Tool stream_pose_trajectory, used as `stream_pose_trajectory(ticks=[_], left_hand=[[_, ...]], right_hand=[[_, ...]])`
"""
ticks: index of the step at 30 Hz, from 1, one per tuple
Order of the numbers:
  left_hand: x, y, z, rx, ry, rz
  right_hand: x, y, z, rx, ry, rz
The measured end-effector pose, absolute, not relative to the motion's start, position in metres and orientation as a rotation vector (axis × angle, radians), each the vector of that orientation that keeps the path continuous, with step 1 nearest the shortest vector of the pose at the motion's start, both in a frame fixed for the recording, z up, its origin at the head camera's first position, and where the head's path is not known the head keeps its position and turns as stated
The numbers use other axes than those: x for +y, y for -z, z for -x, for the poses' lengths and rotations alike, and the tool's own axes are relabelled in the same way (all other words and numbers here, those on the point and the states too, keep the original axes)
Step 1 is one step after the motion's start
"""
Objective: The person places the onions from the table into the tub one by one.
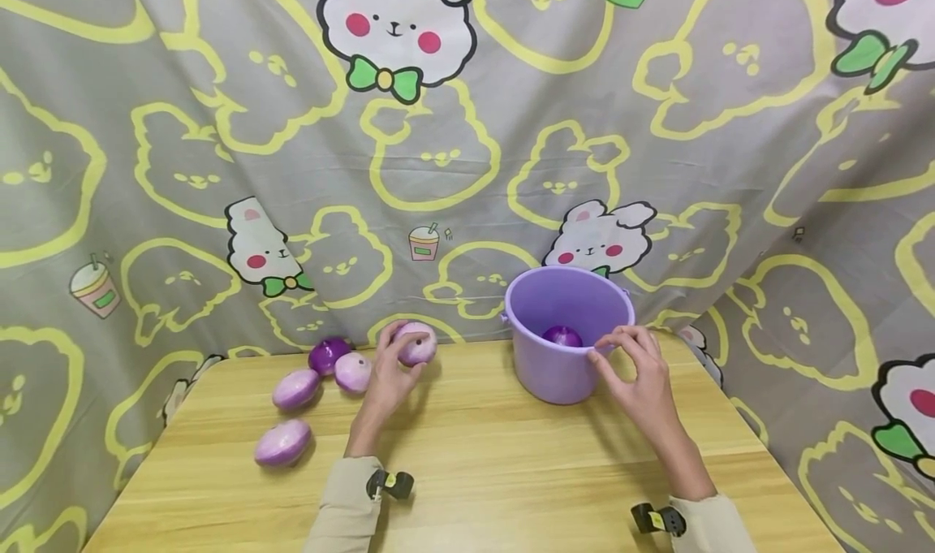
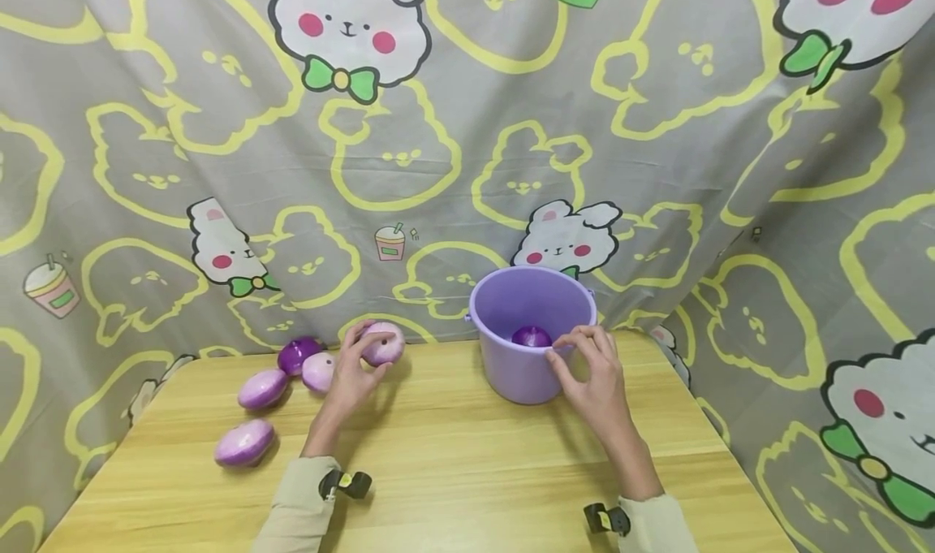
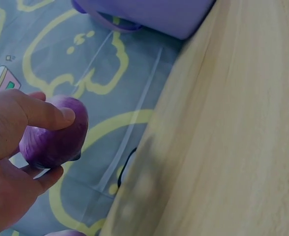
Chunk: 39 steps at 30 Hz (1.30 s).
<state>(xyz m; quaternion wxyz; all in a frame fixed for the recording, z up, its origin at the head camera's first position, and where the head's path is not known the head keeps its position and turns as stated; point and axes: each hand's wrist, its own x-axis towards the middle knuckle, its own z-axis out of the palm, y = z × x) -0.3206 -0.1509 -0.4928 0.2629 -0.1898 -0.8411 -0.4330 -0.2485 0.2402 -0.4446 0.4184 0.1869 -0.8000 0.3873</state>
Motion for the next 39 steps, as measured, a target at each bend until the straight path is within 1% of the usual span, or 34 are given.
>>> stream_pose_trajectory(ticks=[19, 39], left_hand=[[-0.15, 0.479, 0.309, -2.282, 1.162, 0.464], [-0.15, 0.465, 0.301, -2.208, 1.165, 0.506]], right_hand=[[0.241, 0.446, 0.247, -2.029, -0.976, -0.44], [0.241, 0.446, 0.246, -2.045, -0.994, -0.434]])
